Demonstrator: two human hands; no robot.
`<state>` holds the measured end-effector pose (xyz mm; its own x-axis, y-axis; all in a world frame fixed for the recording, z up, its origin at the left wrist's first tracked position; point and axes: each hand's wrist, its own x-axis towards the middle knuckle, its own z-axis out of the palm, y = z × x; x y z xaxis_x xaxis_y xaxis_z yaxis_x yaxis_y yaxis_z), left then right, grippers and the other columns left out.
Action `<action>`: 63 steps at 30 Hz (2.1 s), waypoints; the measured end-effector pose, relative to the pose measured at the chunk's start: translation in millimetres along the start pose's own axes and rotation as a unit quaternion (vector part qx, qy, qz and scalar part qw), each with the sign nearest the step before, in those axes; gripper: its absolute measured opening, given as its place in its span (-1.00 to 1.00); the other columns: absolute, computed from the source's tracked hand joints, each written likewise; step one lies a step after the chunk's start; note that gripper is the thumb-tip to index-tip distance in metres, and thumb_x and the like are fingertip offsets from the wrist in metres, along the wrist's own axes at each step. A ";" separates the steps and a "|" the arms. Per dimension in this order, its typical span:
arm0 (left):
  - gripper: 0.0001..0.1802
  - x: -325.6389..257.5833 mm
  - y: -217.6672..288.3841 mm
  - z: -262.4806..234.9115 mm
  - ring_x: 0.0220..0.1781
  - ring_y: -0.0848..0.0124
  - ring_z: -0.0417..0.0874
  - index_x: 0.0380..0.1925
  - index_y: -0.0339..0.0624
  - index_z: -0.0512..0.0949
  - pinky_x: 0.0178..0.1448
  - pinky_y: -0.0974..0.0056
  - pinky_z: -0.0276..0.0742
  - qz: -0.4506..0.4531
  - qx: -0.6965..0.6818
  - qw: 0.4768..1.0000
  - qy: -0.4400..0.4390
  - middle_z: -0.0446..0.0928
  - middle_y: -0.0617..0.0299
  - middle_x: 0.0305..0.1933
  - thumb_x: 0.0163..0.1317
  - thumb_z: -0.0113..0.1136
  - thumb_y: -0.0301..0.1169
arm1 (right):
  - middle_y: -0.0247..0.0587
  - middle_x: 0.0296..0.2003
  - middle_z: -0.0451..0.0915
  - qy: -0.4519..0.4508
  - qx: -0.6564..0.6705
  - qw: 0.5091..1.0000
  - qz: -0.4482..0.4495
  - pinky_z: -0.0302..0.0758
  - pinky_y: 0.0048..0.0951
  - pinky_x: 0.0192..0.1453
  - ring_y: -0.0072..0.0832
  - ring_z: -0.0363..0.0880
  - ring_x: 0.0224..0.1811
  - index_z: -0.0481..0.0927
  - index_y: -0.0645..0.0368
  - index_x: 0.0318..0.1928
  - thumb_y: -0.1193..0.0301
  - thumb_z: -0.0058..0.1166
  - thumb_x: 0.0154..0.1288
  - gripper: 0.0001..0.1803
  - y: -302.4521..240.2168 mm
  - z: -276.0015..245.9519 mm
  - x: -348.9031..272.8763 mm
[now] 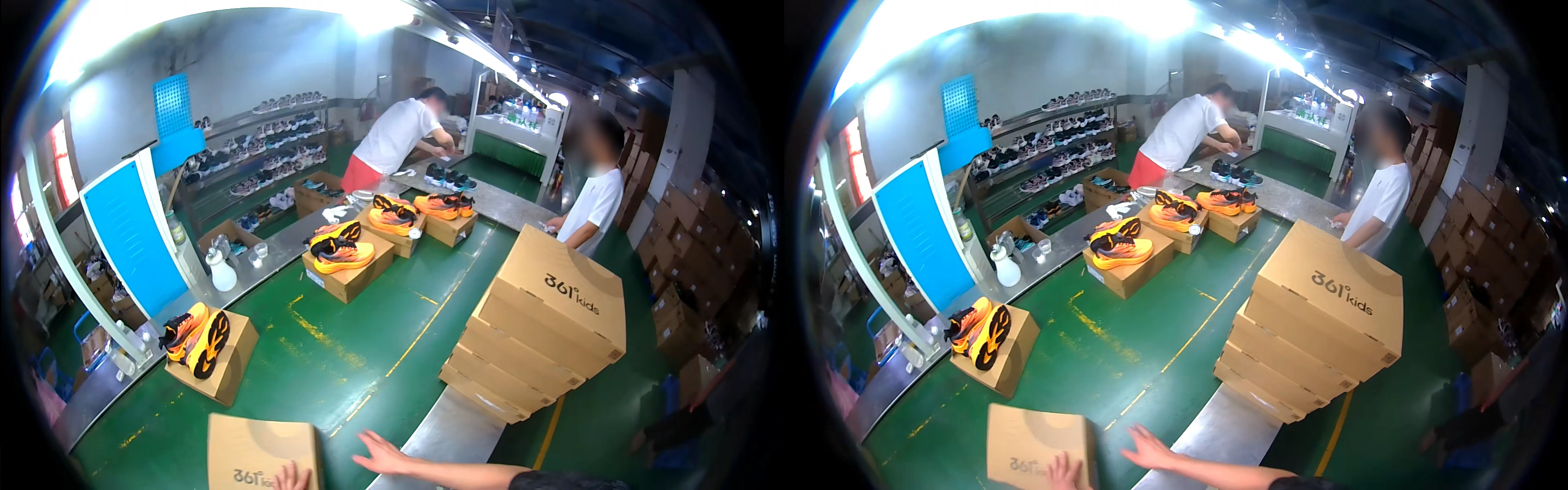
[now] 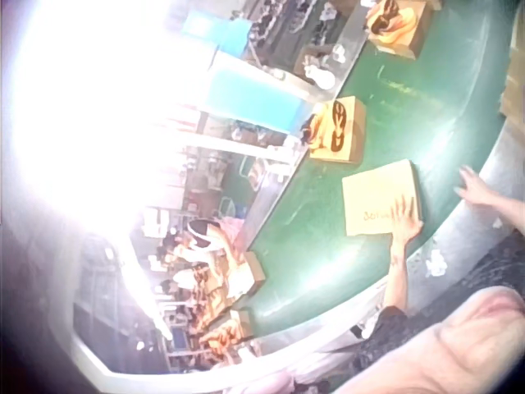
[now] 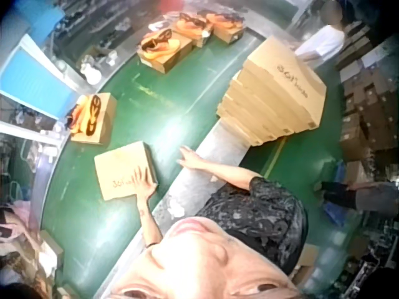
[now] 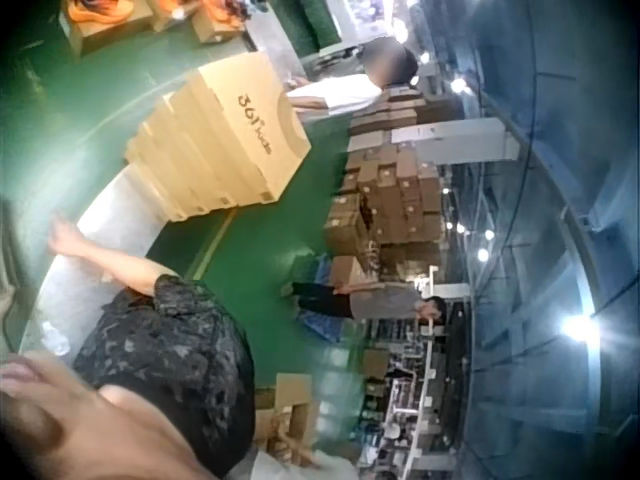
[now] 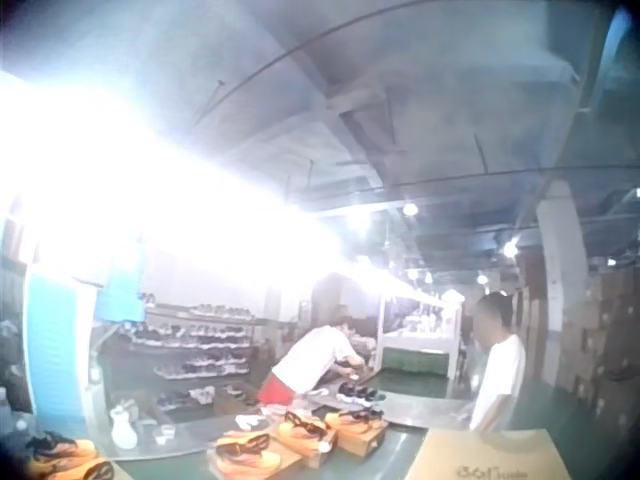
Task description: The person repeatedly picks up flat cardboard boxes from a stack on a green conveyor belt and places them onto a growing pile. The person handles the boxes one by one, moving them from the belt to the stack. Other workers are visible in the background handling shoes.
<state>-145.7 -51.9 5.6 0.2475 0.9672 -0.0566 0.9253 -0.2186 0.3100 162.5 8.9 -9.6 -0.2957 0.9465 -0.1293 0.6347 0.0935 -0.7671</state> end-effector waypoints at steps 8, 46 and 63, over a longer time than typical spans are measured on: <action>-0.10 -23.6 19.2 66.8 0.38 -0.23 0.28 0.42 -0.33 0.11 0.43 -0.17 0.26 -0.534 -0.292 0.742 0.280 0.19 -0.32 0.41 0.28 0.24 -0.02 | 0.18 0.35 0.31 -0.268 0.044 0.959 0.079 0.24 -0.19 0.47 -0.04 0.25 0.44 0.16 0.23 0.44 -0.15 0.02 0.36 -0.11 -42.8 18.2 122.1; -0.27 116.9 538.2 -158.4 0.47 0.12 0.25 0.49 -0.17 0.04 0.52 0.00 0.16 0.380 -0.600 0.646 0.280 0.11 0.04 0.53 0.47 -0.09 -0.04 | -0.29 -0.03 0.56 0.406 0.199 0.863 -0.226 0.40 -0.46 0.11 -0.61 0.43 -0.03 0.37 0.22 0.31 0.11 -0.14 0.57 -0.48 8.3 -602.5 -273.9; -0.25 126.7 666.1 -79.6 0.22 0.12 0.47 0.34 -0.11 -0.08 0.13 0.04 0.55 0.300 -0.320 0.826 0.355 0.30 -0.12 0.21 0.31 0.18 -0.48 | -0.19 -0.13 0.66 0.348 0.239 0.887 -0.188 0.51 -0.46 0.06 -0.55 0.60 -0.08 0.38 0.18 0.33 0.21 -0.12 0.56 -0.53 123.8 -601.2 -229.4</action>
<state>479.1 -64.7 280.5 0.1654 0.5913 0.7893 0.2994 -0.7926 0.5311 738.1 -11.0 302.9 0.1959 0.8529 0.4839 0.1602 0.4591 -0.8739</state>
